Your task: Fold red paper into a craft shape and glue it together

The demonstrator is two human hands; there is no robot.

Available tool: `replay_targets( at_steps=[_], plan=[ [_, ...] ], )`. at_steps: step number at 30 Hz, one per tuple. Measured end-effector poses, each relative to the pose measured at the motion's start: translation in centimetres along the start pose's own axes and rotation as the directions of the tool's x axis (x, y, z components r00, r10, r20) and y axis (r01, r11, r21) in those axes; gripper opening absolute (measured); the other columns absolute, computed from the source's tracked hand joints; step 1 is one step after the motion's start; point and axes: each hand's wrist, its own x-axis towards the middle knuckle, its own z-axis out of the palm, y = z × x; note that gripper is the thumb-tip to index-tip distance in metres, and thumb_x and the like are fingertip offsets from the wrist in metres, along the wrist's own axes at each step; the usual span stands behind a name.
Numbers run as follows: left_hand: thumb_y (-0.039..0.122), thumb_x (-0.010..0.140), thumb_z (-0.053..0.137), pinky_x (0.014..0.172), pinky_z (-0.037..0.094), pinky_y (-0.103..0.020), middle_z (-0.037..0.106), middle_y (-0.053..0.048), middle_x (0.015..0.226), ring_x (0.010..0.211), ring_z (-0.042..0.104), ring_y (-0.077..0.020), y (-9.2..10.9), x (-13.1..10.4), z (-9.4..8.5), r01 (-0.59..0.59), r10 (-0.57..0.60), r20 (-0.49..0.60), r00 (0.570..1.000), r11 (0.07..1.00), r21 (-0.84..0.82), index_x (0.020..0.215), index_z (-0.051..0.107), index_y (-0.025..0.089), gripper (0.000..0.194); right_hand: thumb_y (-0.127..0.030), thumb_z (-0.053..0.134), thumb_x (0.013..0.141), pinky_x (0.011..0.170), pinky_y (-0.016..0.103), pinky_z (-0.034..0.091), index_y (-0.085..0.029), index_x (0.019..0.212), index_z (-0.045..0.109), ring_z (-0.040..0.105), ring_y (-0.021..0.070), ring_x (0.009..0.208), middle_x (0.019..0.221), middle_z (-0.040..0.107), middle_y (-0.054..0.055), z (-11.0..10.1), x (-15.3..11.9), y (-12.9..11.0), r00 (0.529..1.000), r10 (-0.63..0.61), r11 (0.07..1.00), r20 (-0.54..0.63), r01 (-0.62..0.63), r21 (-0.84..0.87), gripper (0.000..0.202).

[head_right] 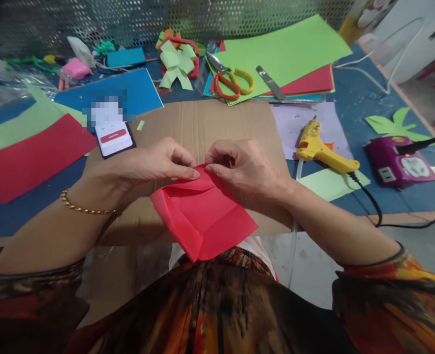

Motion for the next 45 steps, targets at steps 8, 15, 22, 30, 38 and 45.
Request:
replay_targets(
  at_steps=[8,15,22,30,38,45],
  plan=[
    [0.022,0.081,0.066,0.056,0.029,-0.027,0.046,0.001,0.059,0.057,0.041,-0.0087,-0.1,0.3,-0.4,-0.017,0.016,0.009,1.0,0.999,0.032,0.06,0.064,0.017,0.021,-0.028,0.06,0.101,0.071,0.033,0.052,-0.026,0.096,0.081,0.071,0.0192,0.081,0.092,0.079,0.005,-0.2,-0.6,0.5,0.979,-0.202,0.979,0.0,0.202,-0.028,0.022],
    [0.025,0.078,0.067,0.055,0.035,-0.024,0.06,-0.003,0.064,0.06,0.051,-0.0115,0.0,0.3,-0.4,0.039,-0.039,0.01,0.999,0.999,0.011,0.069,0.074,0.016,0.015,-0.037,0.051,0.109,0.074,0.037,0.056,-0.029,0.092,0.084,0.072,0.0215,0.086,0.093,0.079,0.007,-0.1,-1.0,0.8,0.972,-0.236,0.963,0.016,0.237,-0.127,0.037],
    [0.02,0.076,0.064,0.053,0.036,-0.024,0.065,-0.004,0.068,0.058,0.052,-0.0111,0.3,0.1,-0.4,0.081,-0.08,0.02,0.997,0.997,-0.017,0.071,0.076,0.016,0.013,-0.028,0.053,0.108,0.065,0.029,0.051,-0.03,0.104,0.085,0.071,0.0164,0.081,0.093,0.076,0.005,0.1,-1.5,0.8,0.958,-0.286,0.954,0.011,0.285,-0.095,0.032],
    [0.025,0.079,0.062,0.054,0.035,-0.024,0.067,-0.003,0.073,0.059,0.054,-0.0116,0.7,0.1,-0.4,0.105,-0.106,0.002,0.994,0.99,0.089,0.078,0.078,0.016,0.018,-0.032,0.051,0.11,0.071,0.031,0.056,-0.032,0.108,0.084,0.074,0.0181,0.085,0.095,0.08,0.005,-0.2,-1.0,1.2,0.954,-0.289,0.954,0.079,0.294,-0.059,0.033],
    [0.024,0.082,0.061,0.055,0.036,-0.023,0.068,-0.003,0.075,0.059,0.053,-0.0102,0.8,0.3,-0.5,0.134,-0.134,-0.01,0.991,0.987,0.092,0.081,0.08,0.015,0.021,-0.038,0.055,0.11,0.066,0.027,0.052,-0.028,0.109,0.085,0.074,0.0152,0.082,0.096,0.079,0.005,-0.1,-1.0,1.2,0.96,-0.273,0.962,0.068,0.27,0.044,0.032],
    [0.027,0.086,0.061,0.055,0.037,-0.022,0.072,-0.004,0.078,0.061,0.058,-0.0115,0.6,0.0,-0.5,0.136,-0.137,-0.002,0.991,0.988,0.073,0.087,0.079,0.016,0.021,-0.038,0.046,0.113,0.067,0.025,0.051,-0.028,0.119,0.082,0.07,0.0138,0.081,0.095,0.074,0.005,0.0,-1.3,1.1,0.949,-0.299,0.954,0.098,0.3,0.007,0.037]
  ],
)
